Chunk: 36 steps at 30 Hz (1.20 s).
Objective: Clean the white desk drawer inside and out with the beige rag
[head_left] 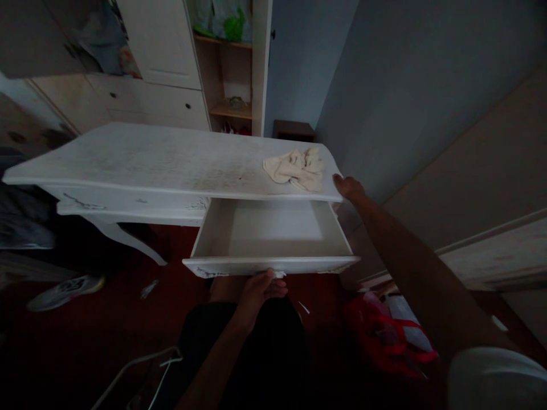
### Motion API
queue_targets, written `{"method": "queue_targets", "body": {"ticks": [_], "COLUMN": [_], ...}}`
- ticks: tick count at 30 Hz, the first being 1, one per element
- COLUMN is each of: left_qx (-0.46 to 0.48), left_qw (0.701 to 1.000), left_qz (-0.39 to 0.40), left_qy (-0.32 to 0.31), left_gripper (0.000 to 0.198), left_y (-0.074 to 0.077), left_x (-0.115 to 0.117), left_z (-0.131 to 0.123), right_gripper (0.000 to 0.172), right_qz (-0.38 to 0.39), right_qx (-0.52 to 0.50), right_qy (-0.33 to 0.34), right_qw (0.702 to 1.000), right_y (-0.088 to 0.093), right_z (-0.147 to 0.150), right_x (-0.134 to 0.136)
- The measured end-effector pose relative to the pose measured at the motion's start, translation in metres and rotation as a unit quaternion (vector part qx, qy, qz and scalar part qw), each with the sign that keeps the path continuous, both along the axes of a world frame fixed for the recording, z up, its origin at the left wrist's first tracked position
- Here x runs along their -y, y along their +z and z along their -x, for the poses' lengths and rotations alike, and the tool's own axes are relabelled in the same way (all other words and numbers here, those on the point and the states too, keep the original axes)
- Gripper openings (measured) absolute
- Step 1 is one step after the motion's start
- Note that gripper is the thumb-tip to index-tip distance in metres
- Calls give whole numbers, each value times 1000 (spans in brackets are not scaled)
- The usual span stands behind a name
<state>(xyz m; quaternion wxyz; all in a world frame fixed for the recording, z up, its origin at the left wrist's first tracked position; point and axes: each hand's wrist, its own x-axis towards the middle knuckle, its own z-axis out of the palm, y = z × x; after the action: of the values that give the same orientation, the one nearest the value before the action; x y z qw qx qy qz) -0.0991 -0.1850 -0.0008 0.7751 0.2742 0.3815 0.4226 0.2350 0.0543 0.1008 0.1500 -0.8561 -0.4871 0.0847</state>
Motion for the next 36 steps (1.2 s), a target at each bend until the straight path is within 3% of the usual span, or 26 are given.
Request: {"method": "queue_targets", "body": {"ticks": [18, 28, 36], "left_qx": [-52, -18, 17], "left_qw": [996, 995, 988], "left_qz": [-40, 27, 81], "left_qy": [63, 95, 133], "left_gripper": [48, 36, 26], "left_y": [10, 3, 14], "left_x": [-68, -118, -150], "left_z": [-12, -27, -44], "right_gripper": [73, 72, 72], "right_qz": [6, 20, 18], "right_qx": [-1, 3, 0], "right_qy": [-7, 0, -8], "right_qw": [1000, 1000, 1000], "right_y": [0, 3, 2], "right_z": [-1, 2, 3], "right_x": [-1, 1, 1]}}
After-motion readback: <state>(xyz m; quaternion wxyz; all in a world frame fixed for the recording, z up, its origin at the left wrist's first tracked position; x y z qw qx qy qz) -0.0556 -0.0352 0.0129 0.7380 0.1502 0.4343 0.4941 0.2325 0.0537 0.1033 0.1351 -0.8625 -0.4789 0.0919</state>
